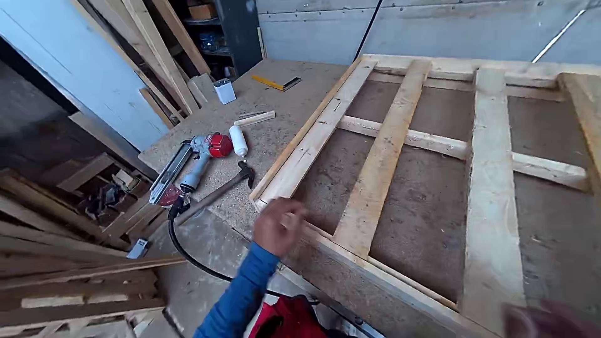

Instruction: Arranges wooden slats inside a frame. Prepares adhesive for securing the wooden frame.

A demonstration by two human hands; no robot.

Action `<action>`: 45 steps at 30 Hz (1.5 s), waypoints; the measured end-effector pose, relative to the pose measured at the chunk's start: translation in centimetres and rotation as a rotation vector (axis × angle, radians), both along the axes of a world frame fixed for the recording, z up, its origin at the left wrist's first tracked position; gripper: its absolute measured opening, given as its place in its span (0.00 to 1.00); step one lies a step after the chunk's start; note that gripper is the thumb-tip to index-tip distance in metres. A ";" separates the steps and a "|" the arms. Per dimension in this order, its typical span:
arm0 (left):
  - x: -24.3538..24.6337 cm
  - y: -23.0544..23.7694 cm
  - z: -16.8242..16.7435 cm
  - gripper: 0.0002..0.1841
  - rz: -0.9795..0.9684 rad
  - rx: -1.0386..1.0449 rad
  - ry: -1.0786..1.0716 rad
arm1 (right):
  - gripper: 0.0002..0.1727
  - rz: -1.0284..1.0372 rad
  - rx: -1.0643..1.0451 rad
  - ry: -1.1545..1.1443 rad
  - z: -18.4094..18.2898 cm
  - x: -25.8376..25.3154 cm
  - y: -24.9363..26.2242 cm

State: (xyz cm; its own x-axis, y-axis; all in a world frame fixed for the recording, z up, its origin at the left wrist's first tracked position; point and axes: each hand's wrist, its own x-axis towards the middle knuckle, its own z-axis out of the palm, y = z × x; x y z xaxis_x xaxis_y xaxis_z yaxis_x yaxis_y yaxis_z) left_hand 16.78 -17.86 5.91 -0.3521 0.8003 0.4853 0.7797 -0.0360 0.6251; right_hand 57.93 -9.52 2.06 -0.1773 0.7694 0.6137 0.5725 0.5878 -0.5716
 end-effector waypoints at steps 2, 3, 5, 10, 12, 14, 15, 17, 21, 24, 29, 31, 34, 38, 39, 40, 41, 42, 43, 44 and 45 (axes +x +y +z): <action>-8.6 -0.8 2.6 0.11 0.144 -0.059 -0.088 | 0.27 0.147 -0.082 0.027 1.5 -7.2 -1.9; -12.8 -0.5 3.5 0.12 0.229 -0.139 -0.062 | 0.27 0.211 -0.101 -0.013 1.9 -10.8 -2.4; -20.3 0.4 3.8 0.14 0.375 -0.364 0.054 | 0.28 0.326 -0.168 -0.168 2.6 -18.3 -2.4; -30.8 3.7 -2.3 0.17 0.202 -0.741 0.226 | 0.30 0.306 -0.235 -0.427 1.7 -33.6 -2.2; -33.1 5.2 -3.7 0.16 0.096 -0.588 0.416 | 0.32 0.218 -0.238 -0.453 2.2 -38.2 -3.2; -35.0 7.1 -3.8 0.24 -0.051 -0.475 0.626 | 0.38 0.153 -0.232 -0.508 3.7 -41.8 -4.6; -35.9 8.4 -3.6 0.27 -0.137 -0.440 0.729 | 0.41 0.129 -0.248 -0.554 4.2 -43.4 -4.7; -37.3 11.1 -3.1 0.28 -0.334 -0.428 0.905 | 0.43 0.085 -0.297 -0.614 4.2 -45.8 -4.5; -38.8 14.6 -2.4 0.34 -0.568 -0.544 1.053 | 0.37 0.006 -0.385 -0.628 2.9 -47.7 -4.4; -41.0 16.1 -1.9 0.40 -0.570 -0.623 1.027 | 0.35 -0.038 -0.372 -0.588 2.3 -48.1 -4.8; -42.8 19.9 -2.6 0.41 -0.493 -0.759 1.024 | 0.30 -0.098 -0.343 -0.534 2.0 -48.7 -5.2; -42.5 21.6 -2.8 0.41 -0.459 -0.718 0.957 | 0.29 -0.118 -0.342 -0.517 1.9 -48.8 -5.3; -40.7 21.1 -2.4 0.45 -0.401 -0.621 0.856 | 0.30 -0.127 -0.355 -0.509 2.0 -48.9 -5.5; -40.4 16.9 -3.2 0.26 -0.628 -0.471 0.900 | 0.25 -0.128 -0.329 -0.501 2.2 -48.9 -5.4; -40.8 16.4 -3.8 0.28 -0.657 -0.559 0.943 | 0.24 -0.130 -0.319 -0.494 2.1 -48.9 -5.5; -41.0 16.1 -4.2 0.30 -0.665 -0.649 0.980 | 0.23 -0.131 -0.315 -0.487 2.0 -48.9 -5.5; -41.3 16.0 -4.5 0.32 -0.666 -0.714 1.004 | 0.23 -0.133 -0.310 -0.479 1.8 -49.0 -5.5; -41.4 16.2 -4.6 0.34 -0.673 -0.765 1.000 | 0.23 -0.136 -0.306 -0.465 1.6 -49.0 -5.4; -41.5 16.5 -4.6 0.36 -0.684 -0.815 0.988 | 0.23 -0.138 -0.304 -0.449 1.5 -49.0 -5.4; -41.5 16.8 -4.4 0.39 -0.705 -0.853 0.983 | 0.23 -0.140 -0.299 -0.437 1.3 -48.9 -5.4; -41.6 17.0 -4.1 0.42 -0.728 -0.884 0.983 | 0.23 -0.141 -0.292 -0.426 1.2 -48.9 -5.4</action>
State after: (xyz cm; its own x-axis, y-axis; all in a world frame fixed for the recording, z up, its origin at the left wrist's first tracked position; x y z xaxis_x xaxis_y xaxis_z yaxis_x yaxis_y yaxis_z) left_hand -24.84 -0.84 1.79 0.4081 0.8038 -0.4328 0.8666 -0.4902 -0.0931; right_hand 9.03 -14.94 3.28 -0.2465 0.9316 0.2669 0.8514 0.3398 -0.3996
